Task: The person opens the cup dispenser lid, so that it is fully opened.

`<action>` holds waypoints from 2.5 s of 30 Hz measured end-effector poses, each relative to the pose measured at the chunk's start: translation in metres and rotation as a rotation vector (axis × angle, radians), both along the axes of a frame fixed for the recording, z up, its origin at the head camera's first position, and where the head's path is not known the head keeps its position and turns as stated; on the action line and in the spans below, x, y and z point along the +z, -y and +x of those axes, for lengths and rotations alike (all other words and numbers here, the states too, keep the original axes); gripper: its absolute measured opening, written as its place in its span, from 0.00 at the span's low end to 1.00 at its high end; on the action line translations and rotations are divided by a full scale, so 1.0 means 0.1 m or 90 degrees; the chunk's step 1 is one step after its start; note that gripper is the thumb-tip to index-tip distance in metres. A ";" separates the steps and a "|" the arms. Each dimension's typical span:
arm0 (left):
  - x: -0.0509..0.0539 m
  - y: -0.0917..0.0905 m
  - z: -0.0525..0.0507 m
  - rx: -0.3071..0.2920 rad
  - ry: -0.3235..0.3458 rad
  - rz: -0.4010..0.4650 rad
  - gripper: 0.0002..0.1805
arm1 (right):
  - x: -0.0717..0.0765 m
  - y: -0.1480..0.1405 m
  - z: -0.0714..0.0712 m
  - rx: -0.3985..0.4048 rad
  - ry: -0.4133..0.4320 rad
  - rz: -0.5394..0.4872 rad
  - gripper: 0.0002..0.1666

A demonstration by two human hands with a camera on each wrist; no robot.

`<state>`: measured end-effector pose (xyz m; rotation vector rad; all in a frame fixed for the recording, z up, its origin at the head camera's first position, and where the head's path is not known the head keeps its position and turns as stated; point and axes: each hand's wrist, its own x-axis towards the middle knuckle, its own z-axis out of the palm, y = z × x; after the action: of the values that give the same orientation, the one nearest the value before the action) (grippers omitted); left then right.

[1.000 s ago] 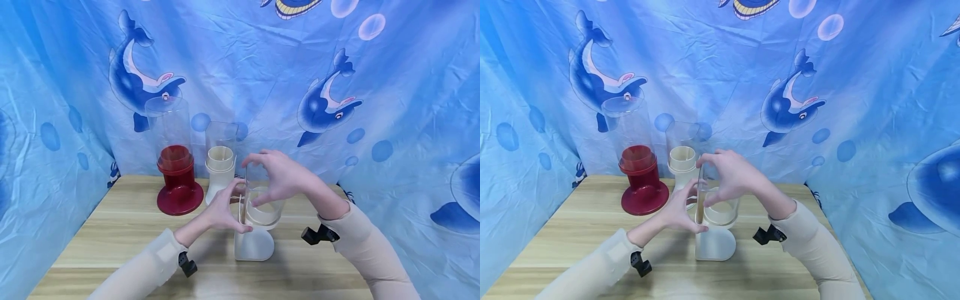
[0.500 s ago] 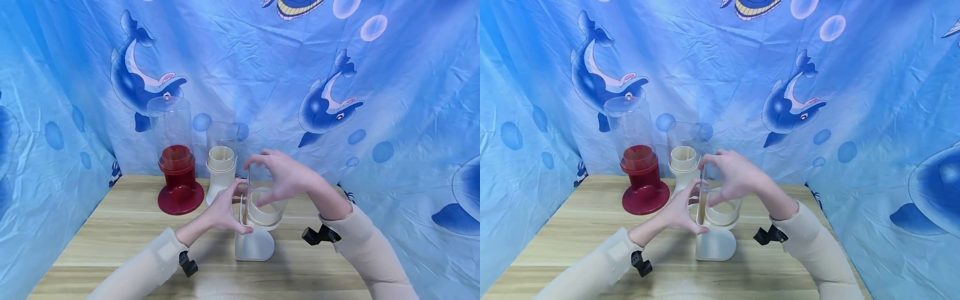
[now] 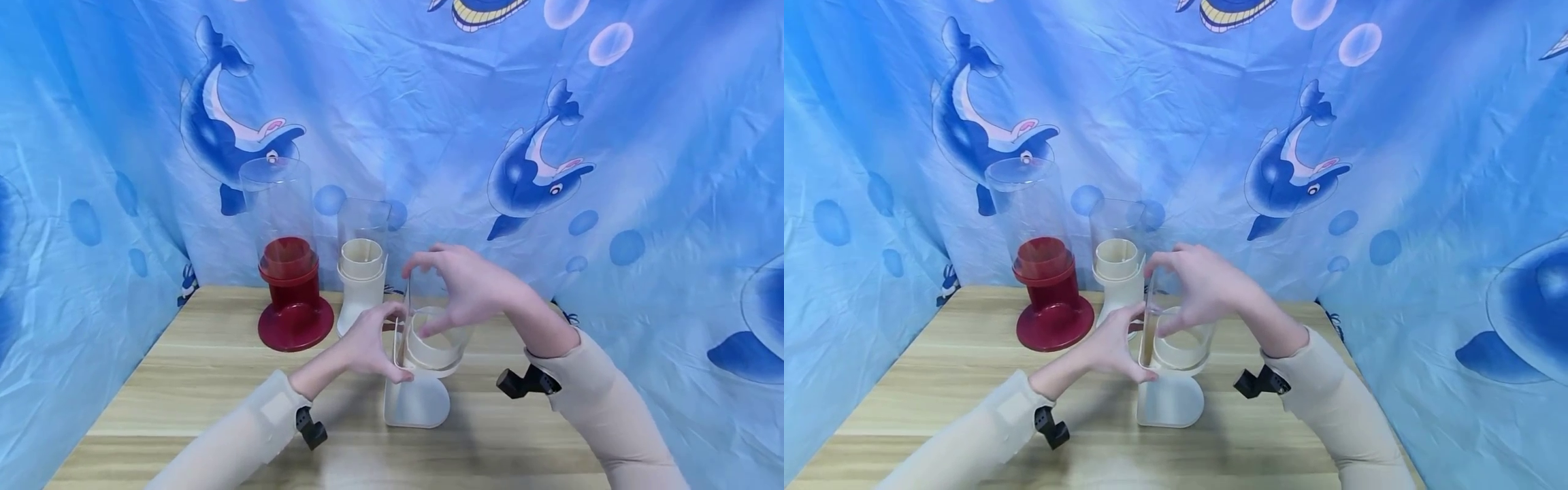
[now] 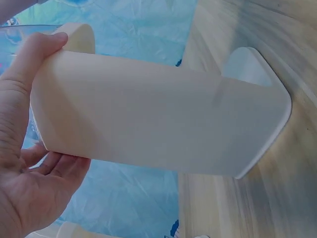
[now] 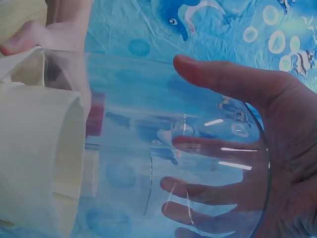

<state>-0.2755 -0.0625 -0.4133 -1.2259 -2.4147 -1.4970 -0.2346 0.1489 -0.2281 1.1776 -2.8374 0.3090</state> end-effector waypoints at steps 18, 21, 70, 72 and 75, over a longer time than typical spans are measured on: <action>0.04 0.00 -0.02 0.024 -0.026 -0.039 0.50 | 0.06 0.05 0.06 -0.036 0.012 0.038 0.47; 0.03 0.02 -0.01 0.022 -0.022 -0.035 0.50 | 0.05 0.05 0.09 -0.041 -0.003 0.028 0.51; -0.06 -0.02 0.05 -0.017 0.016 0.025 0.65 | -1.25 -0.61 -0.16 0.065 0.026 -0.585 0.54; -0.06 -0.04 0.06 -0.022 0.016 0.023 0.66 | -1.21 -0.63 -0.15 0.068 0.030 -0.589 0.54; -0.08 -0.03 0.06 -0.009 0.020 0.032 0.67 | -1.13 -0.63 -0.12 0.063 0.018 -0.568 0.59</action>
<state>-0.2691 -0.0593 -0.4216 -1.2207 -2.3777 -1.5824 -0.2462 0.2123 -0.3410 1.0628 -2.1769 1.3981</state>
